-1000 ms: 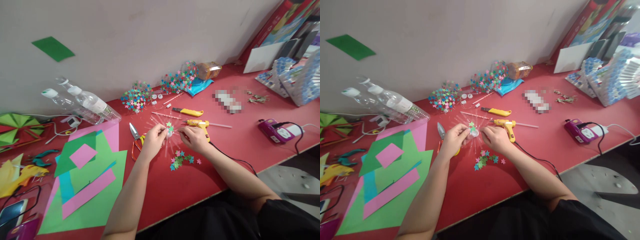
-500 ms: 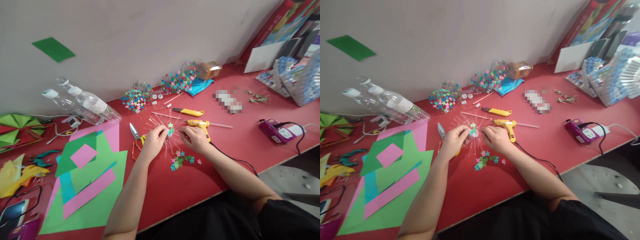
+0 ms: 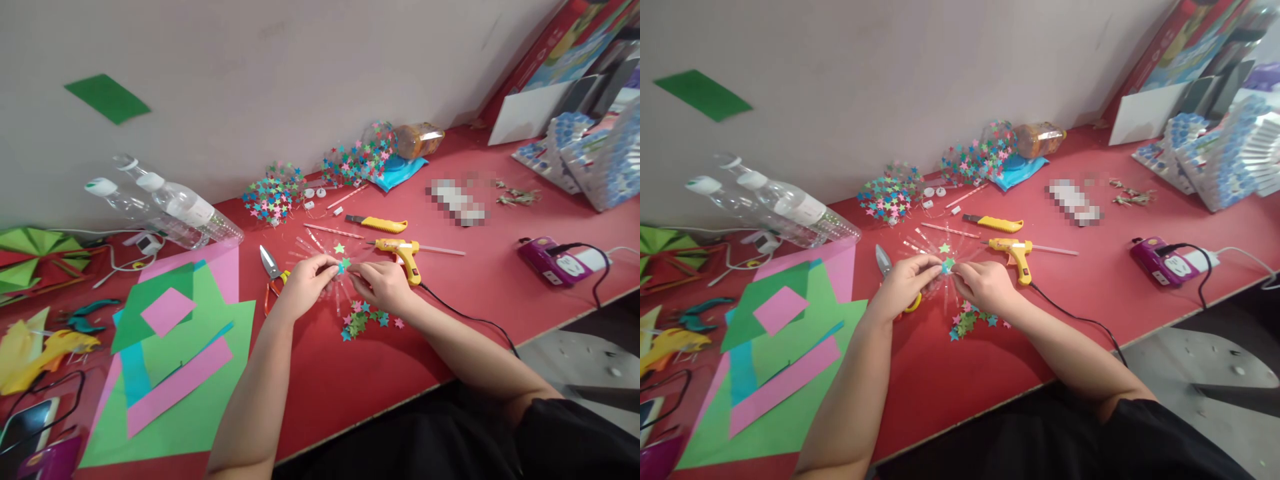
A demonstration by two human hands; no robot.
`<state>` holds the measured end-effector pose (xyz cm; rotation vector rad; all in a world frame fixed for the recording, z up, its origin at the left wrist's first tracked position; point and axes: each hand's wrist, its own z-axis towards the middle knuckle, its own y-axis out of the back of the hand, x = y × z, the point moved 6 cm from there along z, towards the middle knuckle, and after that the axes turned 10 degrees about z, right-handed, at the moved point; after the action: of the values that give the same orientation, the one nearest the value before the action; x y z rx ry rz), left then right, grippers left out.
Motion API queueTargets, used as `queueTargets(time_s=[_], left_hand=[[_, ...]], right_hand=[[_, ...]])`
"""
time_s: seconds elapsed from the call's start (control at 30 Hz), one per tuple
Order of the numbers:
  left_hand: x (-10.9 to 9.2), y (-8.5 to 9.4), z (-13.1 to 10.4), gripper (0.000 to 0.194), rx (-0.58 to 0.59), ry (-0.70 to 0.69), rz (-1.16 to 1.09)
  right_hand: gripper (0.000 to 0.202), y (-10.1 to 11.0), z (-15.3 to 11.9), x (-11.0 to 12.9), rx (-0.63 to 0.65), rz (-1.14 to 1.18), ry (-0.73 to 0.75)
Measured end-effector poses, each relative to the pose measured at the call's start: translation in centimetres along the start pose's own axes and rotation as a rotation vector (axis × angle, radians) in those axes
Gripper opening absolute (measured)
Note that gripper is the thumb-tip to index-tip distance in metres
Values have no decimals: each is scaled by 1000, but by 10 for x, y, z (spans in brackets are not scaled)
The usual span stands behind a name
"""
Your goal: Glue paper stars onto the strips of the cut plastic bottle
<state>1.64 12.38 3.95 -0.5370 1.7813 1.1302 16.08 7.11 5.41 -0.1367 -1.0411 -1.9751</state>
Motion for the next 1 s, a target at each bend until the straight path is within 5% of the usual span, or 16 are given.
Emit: queueTargets(time_s=[0.37,0.53,1.0], left_hand=[[-13,-2,-4,14,56,18,0],[-9,0,-4,17,-19,74,81],[-19,12,-12,28,-132,81,269]], right_hand=[[17,-8,1,-10,10,178,-306],[15,-9,2,-12,14,167,-362],[21,6,4,-6,-65,52,-184]])
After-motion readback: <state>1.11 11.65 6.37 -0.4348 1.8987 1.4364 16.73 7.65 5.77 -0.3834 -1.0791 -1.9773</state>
